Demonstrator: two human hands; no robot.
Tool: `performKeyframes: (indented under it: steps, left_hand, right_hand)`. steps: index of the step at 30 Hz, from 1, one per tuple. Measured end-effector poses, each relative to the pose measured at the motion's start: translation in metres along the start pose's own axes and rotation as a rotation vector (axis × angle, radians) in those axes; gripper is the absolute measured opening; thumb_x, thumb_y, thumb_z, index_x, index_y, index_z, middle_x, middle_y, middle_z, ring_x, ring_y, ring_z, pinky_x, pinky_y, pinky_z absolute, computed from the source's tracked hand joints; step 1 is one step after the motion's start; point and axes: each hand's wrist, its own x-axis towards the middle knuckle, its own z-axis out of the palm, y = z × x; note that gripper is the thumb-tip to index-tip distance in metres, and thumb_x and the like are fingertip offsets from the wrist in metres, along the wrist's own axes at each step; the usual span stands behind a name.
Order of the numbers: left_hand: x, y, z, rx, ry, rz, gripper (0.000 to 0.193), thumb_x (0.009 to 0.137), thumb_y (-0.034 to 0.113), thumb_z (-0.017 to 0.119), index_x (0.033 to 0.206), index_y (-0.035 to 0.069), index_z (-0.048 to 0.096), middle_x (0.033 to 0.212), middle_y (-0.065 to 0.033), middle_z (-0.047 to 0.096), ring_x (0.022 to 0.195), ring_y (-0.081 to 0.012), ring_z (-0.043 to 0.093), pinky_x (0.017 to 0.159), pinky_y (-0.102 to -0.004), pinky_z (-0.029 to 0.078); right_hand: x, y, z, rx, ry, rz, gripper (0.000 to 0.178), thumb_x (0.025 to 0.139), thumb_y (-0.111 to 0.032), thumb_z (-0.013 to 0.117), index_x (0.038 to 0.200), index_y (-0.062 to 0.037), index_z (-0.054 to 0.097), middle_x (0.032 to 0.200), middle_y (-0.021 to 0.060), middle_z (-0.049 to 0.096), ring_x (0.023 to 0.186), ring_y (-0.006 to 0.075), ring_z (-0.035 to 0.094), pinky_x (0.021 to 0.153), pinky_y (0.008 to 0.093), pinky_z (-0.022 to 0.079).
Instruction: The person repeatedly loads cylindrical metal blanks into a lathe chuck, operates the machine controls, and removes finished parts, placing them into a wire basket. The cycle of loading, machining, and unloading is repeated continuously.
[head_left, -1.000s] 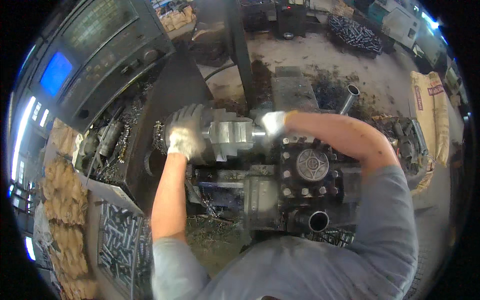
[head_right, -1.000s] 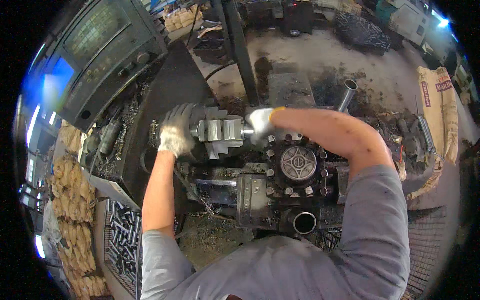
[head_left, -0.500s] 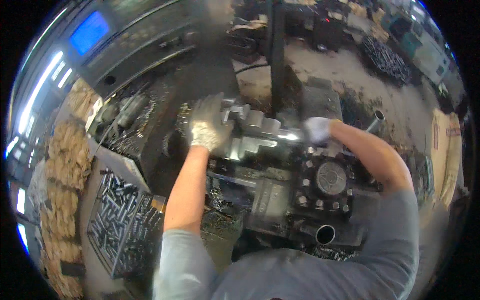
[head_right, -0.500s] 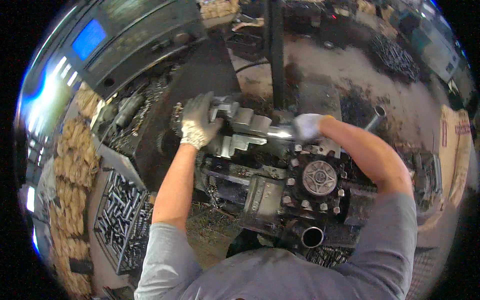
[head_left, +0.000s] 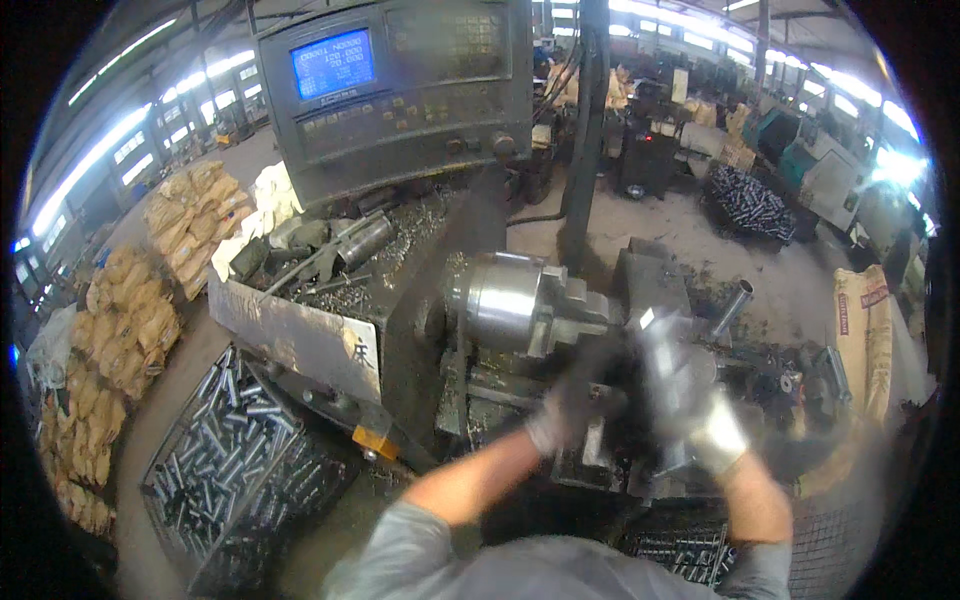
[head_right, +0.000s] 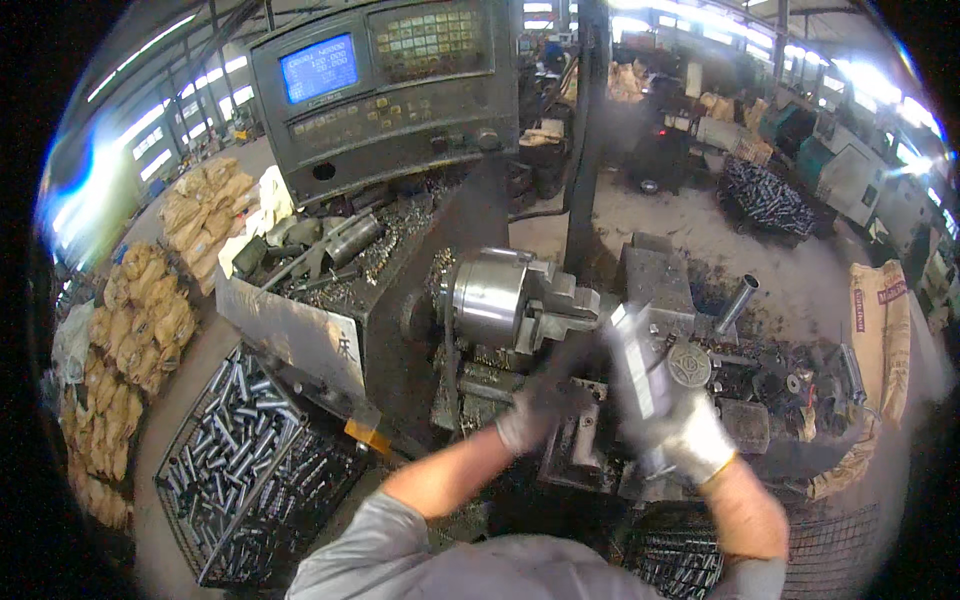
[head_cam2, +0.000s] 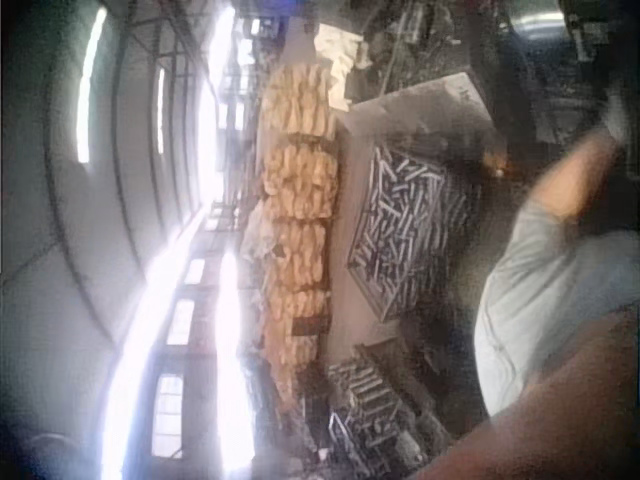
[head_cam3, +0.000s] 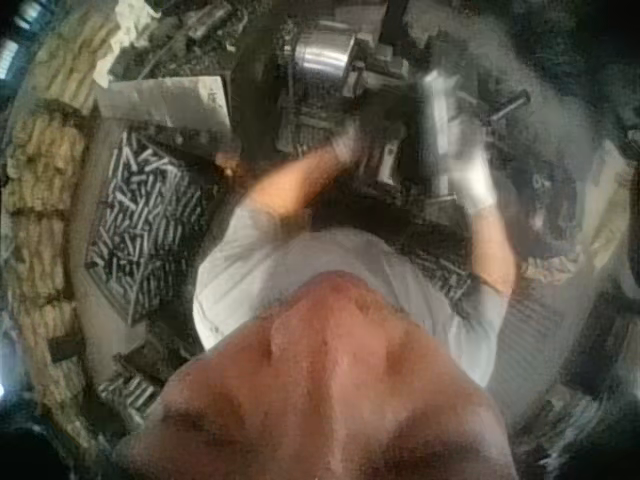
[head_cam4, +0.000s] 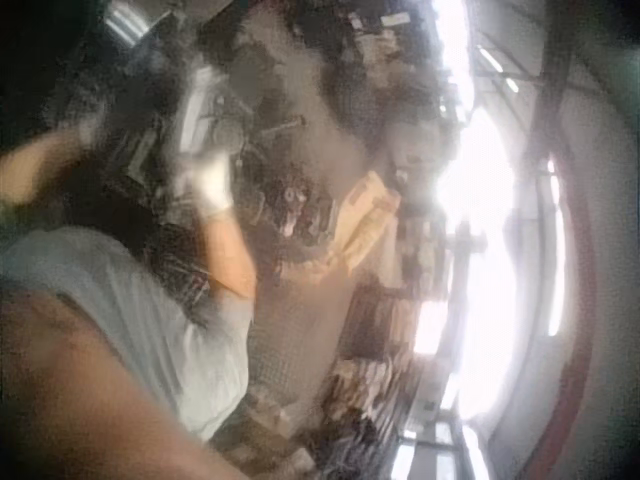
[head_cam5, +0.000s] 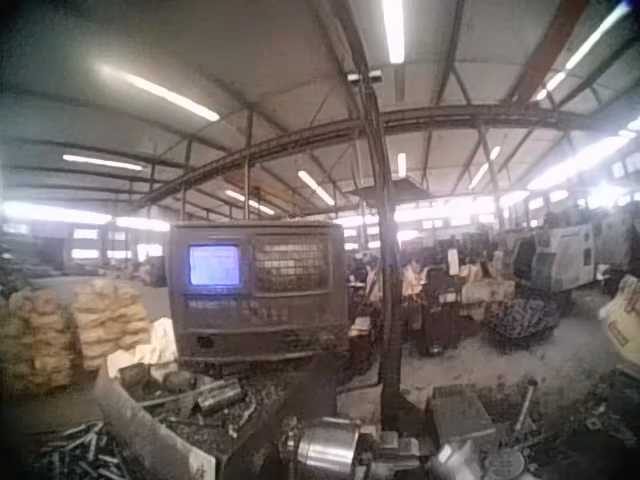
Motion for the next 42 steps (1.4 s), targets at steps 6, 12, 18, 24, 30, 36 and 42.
performKeyframes:
  steps: [6,12,18,24,30,36,42]
  left_hand:
    - [-0.082,-0.054,0.043,-0.749,0.246,-1.035,0.049,0.09,0.035,0.084,0.123,0.002,0.068,0.115,-0.0056,0.07,0.099,-0.0179,0.068,0.085,-0.0364,0.057]
    - [-0.106,-0.083,0.06,-0.717,0.32,-1.101,0.048,0.096,0.041,0.075,0.125,0.004,0.069,0.117,-0.0104,0.071,0.11,-0.0248,0.066,0.096,-0.0433,0.054]
    - [-0.126,-0.121,0.051,-1.589,0.162,-0.815,0.043,0.102,0.036,0.058,0.135,0.008,0.062,0.124,-0.0112,0.069,0.111,-0.0289,0.067,0.102,-0.0507,0.055]
    - [-0.161,-0.166,0.03,-1.309,0.223,-0.834,0.038,0.11,0.031,0.041,0.132,0.007,0.061,0.119,-0.0111,0.071,0.109,-0.0264,0.068,0.1,-0.0425,0.054]
    - [-0.179,-0.164,0.005,-1.742,0.118,-0.95,0.044,0.111,0.036,0.039,0.135,0.006,0.061,0.119,-0.0124,0.072,0.107,-0.0293,0.071,0.097,-0.048,0.058]
    - [-0.166,-0.069,0.007,-1.441,0.176,-1.091,0.054,0.109,0.054,0.049,0.134,0.009,0.063,0.116,-0.0108,0.072,0.102,-0.0264,0.072,0.091,-0.0434,0.06]
    - [-0.149,-0.044,0.014,-1.2,0.246,-0.99,0.048,0.106,0.052,0.057,0.124,0.008,0.066,0.103,-0.01,0.074,0.09,-0.0264,0.073,0.084,-0.0434,0.062]
  right_hand:
    - [-0.045,0.131,0.082,0.473,-0.261,0.574,0.043,0.094,-0.024,0.072,0.129,0.0011,0.067,0.108,0.0068,0.072,0.094,0.0172,0.068,0.086,0.0341,0.055]
    - [-0.063,0.224,0.117,-0.155,-0.15,0.347,0.043,0.083,-0.022,0.081,0.115,0.0056,0.073,0.092,0.0083,0.072,0.081,0.0155,0.063,0.067,0.0357,0.054]
    - [-0.159,0.227,-0.008,-0.268,-0.14,0.459,0.066,0.064,-0.029,0.095,0.116,0.0047,0.074,0.09,0.0083,0.076,0.077,0.0172,0.069,0.074,0.0334,0.057]
    - [-0.443,0.317,-0.199,-0.48,0.261,1.23,0.031,0.074,-0.027,0.086,0.083,0.0019,0.078,0.064,0.0122,0.07,0.06,0.022,0.07,0.057,0.0383,0.056]
    - [-0.305,0.311,-0.138,-1.084,0.498,0.641,0.062,0.086,-0.027,0.074,0.141,-0.0033,0.059,0.111,0.0227,0.076,0.102,0.0384,0.075,0.089,0.0479,0.059]
    - [-0.054,0.153,0.008,-0.437,0.133,0.477,0.067,0.076,-0.038,0.087,0.13,-0.0059,0.064,0.116,0.0182,0.075,0.105,0.0335,0.075,0.086,0.0398,0.059]
    - [-0.054,0.136,0.094,-0.643,-0.111,-0.37,0.062,0.087,-0.026,0.077,0.145,-0.0147,0.058,0.13,0.0183,0.068,0.112,0.0375,0.072,0.091,0.0473,0.06]
